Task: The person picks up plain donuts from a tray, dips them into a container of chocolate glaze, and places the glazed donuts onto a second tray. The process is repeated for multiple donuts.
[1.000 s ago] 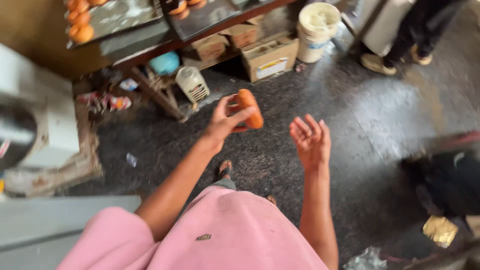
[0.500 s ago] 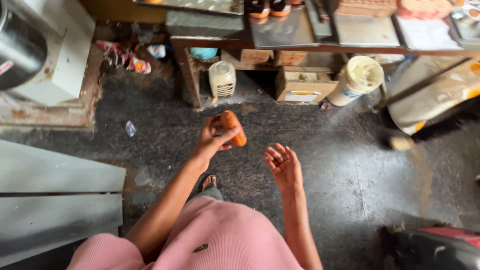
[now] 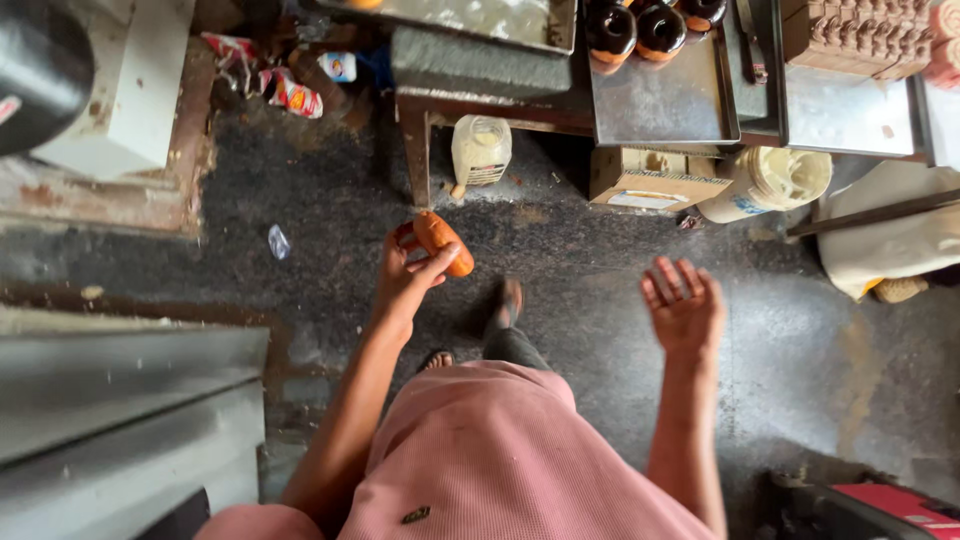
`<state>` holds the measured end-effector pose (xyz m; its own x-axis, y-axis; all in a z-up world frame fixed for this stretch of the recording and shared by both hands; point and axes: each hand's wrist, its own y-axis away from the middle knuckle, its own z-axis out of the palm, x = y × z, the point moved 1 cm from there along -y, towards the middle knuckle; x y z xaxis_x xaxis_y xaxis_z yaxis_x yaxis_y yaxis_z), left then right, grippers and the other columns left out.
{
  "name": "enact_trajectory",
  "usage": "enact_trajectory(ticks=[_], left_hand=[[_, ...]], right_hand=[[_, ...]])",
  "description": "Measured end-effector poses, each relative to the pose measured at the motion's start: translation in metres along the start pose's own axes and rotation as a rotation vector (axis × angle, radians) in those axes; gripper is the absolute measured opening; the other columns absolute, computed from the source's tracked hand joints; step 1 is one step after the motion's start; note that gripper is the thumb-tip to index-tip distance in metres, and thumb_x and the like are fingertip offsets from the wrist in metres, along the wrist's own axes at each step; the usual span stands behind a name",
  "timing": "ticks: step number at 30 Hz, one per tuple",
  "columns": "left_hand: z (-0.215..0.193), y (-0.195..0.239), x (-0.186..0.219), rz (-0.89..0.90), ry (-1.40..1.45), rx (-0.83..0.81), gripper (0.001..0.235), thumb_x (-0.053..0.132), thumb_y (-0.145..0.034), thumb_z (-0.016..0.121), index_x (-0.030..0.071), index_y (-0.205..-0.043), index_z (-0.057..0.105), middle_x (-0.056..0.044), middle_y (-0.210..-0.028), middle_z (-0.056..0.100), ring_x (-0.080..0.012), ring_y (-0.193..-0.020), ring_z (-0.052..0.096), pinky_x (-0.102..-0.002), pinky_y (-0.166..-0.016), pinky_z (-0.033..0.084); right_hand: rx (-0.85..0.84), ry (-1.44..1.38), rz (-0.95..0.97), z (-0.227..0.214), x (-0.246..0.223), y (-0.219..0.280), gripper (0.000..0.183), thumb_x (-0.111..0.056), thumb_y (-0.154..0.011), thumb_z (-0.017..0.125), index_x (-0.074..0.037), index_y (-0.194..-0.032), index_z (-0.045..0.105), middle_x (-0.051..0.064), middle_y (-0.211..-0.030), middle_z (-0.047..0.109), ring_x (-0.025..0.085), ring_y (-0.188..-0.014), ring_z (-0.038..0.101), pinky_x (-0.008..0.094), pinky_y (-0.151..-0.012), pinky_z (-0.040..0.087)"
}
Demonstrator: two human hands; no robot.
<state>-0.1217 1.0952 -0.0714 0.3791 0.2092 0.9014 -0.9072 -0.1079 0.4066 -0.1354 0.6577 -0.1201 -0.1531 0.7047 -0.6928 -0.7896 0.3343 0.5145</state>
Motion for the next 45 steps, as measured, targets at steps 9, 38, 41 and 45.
enact_trajectory(ticks=[9, 38, 41, 45], left_hand=[[0.074, -0.14, 0.058, 0.287, 0.136, -0.044, 0.084, 0.025, -0.08, 0.09, 0.005, -0.144, 0.04, -0.012, -0.138, 0.057, -0.0229, -0.122, 0.064, -0.037, -0.1, 0.057], [0.128, -0.396, 0.121, 0.616, -0.727, 0.151, 0.089, 0.033, -0.079, 0.097, 0.0, -0.145, 0.047, -0.023, -0.141, 0.057, -0.0385, -0.13, 0.058, -0.046, -0.11, 0.048], [0.124, -0.401, 0.125, 0.685, -0.715, 0.104, 0.087, 0.03, -0.081, 0.096, 0.002, -0.147, 0.046, -0.022, -0.143, 0.056, -0.0407, -0.133, 0.057, -0.047, -0.114, 0.047], [0.121, -0.408, 0.128, 0.657, -0.775, 0.098, 0.086, 0.029, -0.081, 0.094, 0.004, -0.147, 0.046, -0.019, -0.142, 0.055, -0.0401, -0.132, 0.055, -0.048, -0.111, 0.048]], right_hand=[[0.0, 0.088, -0.254, 0.105, -0.1, -0.172, 0.054, -0.024, -0.094, 0.07, -0.005, -0.14, 0.053, 0.018, -0.132, 0.069, 0.032, -0.113, 0.064, 0.045, -0.1, 0.057], [-0.662, 1.739, -0.855, 0.309, -0.073, -0.336, 0.136, -0.029, -0.054, 0.098, -0.003, -0.163, 0.022, 0.024, -0.156, 0.049, 0.04, -0.157, 0.026, 0.064, -0.126, -0.008], [-0.633, 1.685, -0.878, 0.303, -0.08, -0.32, 0.133, -0.032, -0.06, 0.103, -0.003, -0.162, 0.023, 0.029, -0.157, 0.041, 0.042, -0.156, 0.024, 0.062, -0.126, -0.007], [-0.511, 1.49, -0.629, 0.279, -0.094, -0.282, 0.141, -0.026, -0.057, 0.101, -0.009, -0.163, 0.011, 0.022, -0.157, 0.044, 0.029, -0.143, 0.05, 0.063, -0.128, 0.004]])
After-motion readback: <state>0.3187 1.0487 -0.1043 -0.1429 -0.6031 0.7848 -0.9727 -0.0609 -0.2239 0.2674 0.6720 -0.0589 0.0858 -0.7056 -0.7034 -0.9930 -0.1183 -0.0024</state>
